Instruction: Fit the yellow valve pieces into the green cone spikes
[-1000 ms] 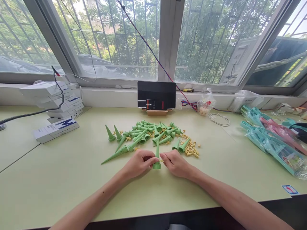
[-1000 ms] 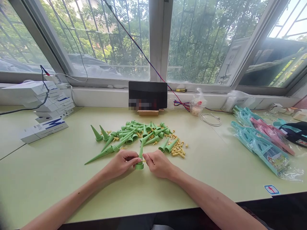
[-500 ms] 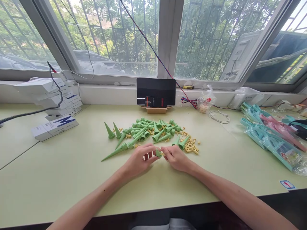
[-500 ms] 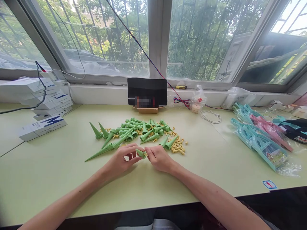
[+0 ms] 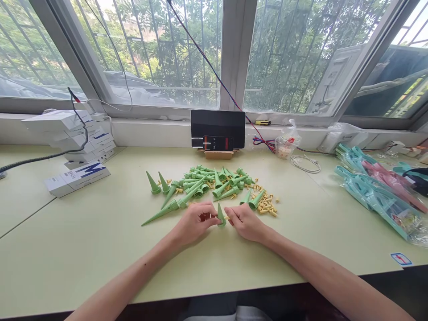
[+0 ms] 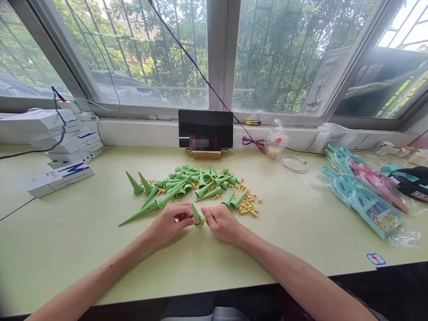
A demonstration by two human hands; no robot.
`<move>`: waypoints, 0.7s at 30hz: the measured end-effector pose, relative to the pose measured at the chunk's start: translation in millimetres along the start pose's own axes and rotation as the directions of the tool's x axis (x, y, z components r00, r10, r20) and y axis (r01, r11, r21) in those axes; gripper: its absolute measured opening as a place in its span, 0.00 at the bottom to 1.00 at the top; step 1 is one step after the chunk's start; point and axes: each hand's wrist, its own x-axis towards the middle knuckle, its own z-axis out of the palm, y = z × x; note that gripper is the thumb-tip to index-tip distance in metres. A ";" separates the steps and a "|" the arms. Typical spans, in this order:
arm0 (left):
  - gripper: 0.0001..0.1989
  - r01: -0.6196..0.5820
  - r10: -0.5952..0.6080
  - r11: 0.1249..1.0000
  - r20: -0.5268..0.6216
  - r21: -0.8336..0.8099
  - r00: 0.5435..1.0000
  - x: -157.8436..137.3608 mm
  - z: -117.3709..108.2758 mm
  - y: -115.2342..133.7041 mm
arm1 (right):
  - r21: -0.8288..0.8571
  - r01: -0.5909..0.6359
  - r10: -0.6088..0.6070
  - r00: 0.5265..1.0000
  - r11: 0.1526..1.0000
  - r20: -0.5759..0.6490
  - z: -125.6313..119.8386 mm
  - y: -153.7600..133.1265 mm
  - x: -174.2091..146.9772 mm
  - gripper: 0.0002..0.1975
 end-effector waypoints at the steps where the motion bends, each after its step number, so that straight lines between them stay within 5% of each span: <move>1: 0.11 0.023 -0.022 0.999 0.016 -0.032 1.000 0.1 0.1 -0.1 | -0.017 0.015 -0.015 1.000 1.000 0.005 0.0 0.3 -0.6 0.22; 12: 0.18 0.309 -0.229 0.887 0.254 -0.343 0.940 -0.3 -2.6 1.9 | -0.112 0.116 -0.115 0.993 0.987 0.016 1.0 0.2 -5.0 0.21; 17: 0.16 0.254 -0.190 0.921 0.227 -0.297 0.955 -1.3 -1.1 3.4 | -0.086 0.118 -0.118 0.993 0.989 0.008 1.1 1.0 -4.1 0.21; 21: 0.15 0.107 -0.093 0.981 0.090 -0.161 0.992 -2.1 1.6 2.2 | -0.051 0.105 -0.105 0.994 0.993 0.000 0.6 0.9 -3.8 0.21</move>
